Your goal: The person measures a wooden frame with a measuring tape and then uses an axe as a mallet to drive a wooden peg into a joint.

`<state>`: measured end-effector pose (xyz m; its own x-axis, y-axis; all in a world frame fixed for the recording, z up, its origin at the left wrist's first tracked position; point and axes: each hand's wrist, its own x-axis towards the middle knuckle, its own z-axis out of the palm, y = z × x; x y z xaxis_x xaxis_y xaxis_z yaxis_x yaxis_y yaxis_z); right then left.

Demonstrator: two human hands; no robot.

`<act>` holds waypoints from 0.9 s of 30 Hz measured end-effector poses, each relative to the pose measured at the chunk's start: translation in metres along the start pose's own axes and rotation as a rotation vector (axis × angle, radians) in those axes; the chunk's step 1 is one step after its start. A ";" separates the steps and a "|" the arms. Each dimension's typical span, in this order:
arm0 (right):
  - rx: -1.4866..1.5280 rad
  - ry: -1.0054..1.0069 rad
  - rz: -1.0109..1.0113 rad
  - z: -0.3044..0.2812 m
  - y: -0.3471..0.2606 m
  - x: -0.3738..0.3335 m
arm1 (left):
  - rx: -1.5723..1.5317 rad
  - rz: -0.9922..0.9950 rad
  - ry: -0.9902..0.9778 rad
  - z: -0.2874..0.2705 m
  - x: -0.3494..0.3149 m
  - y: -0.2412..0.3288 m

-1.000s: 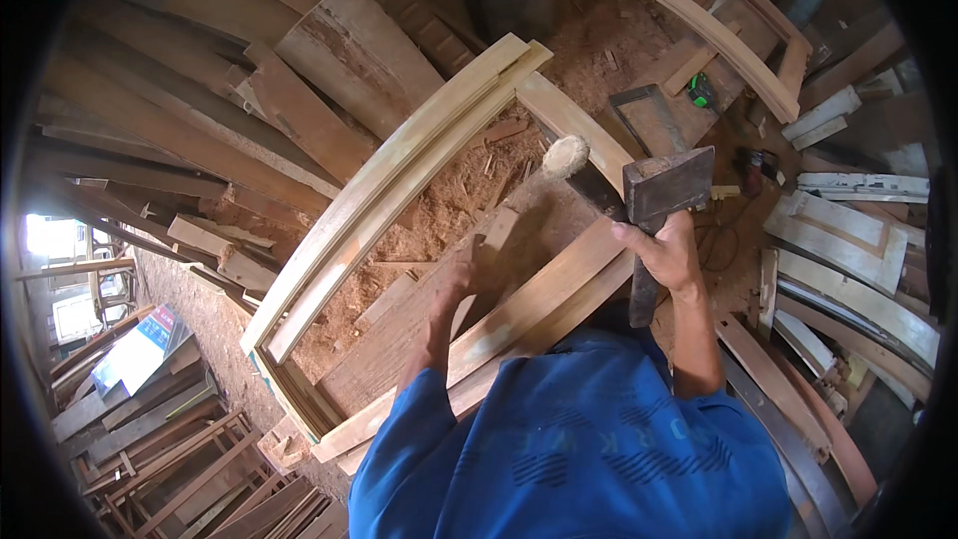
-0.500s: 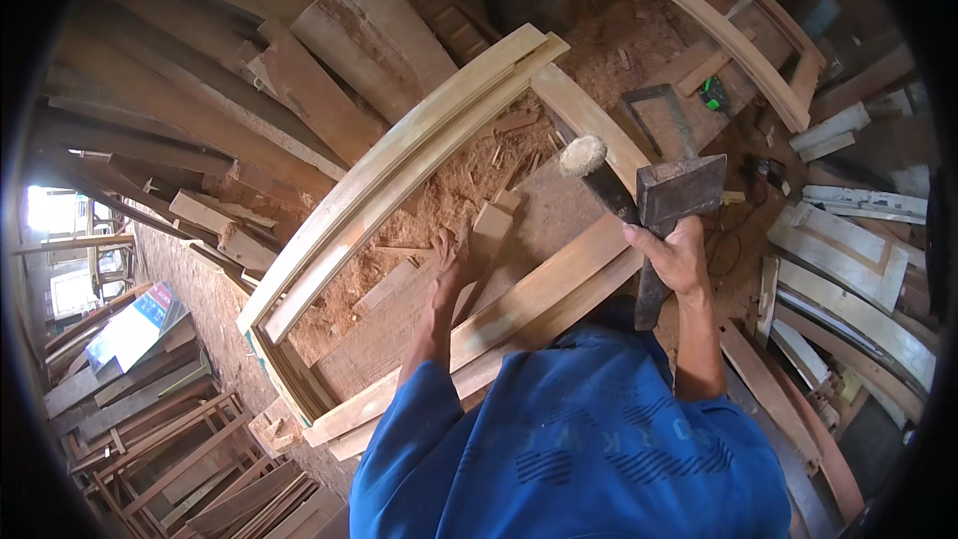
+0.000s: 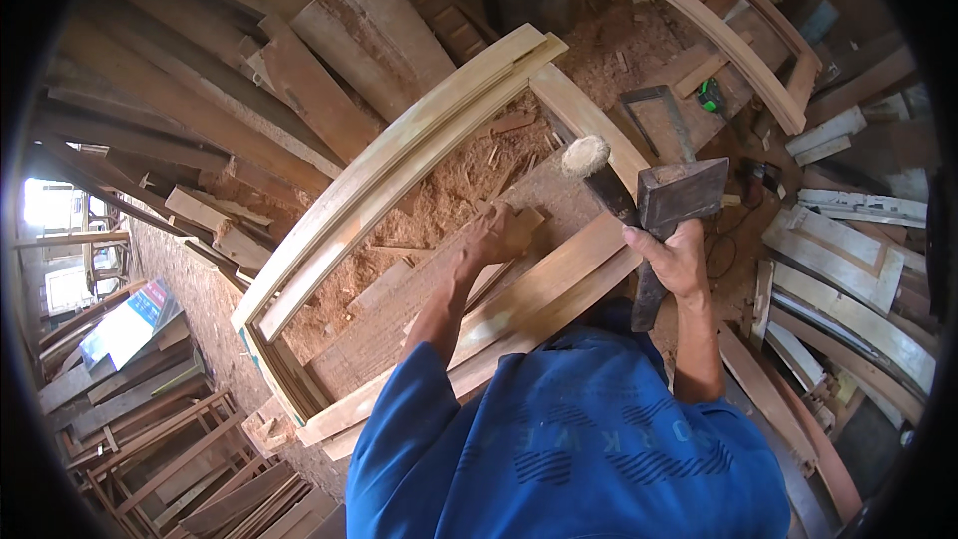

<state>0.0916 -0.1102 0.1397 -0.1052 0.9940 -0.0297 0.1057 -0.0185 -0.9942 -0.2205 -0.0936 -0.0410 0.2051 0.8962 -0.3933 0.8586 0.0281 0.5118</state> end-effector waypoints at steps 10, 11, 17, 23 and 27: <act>0.014 0.012 -0.007 0.019 -0.014 0.004 | 0.128 0.123 -0.067 -0.015 0.007 0.022; 0.011 0.023 -0.041 0.023 -0.015 0.006 | 0.118 0.269 0.090 -0.020 0.005 0.024; 0.065 -0.058 -0.123 0.055 -0.019 0.014 | -1.141 0.594 0.257 -0.125 -0.030 0.151; 0.051 -0.098 -0.190 0.066 -0.048 0.001 | -1.275 0.484 0.554 -0.141 -0.020 0.136; -0.093 0.044 -0.360 0.064 -0.036 -0.009 | -1.068 0.311 0.697 -0.130 -0.009 0.128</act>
<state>0.0257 -0.1253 0.1694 -0.1098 0.9388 0.3266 0.1591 0.3409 -0.9265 -0.1738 -0.0408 0.1273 -0.2350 0.9587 0.1600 -0.0392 -0.1738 0.9840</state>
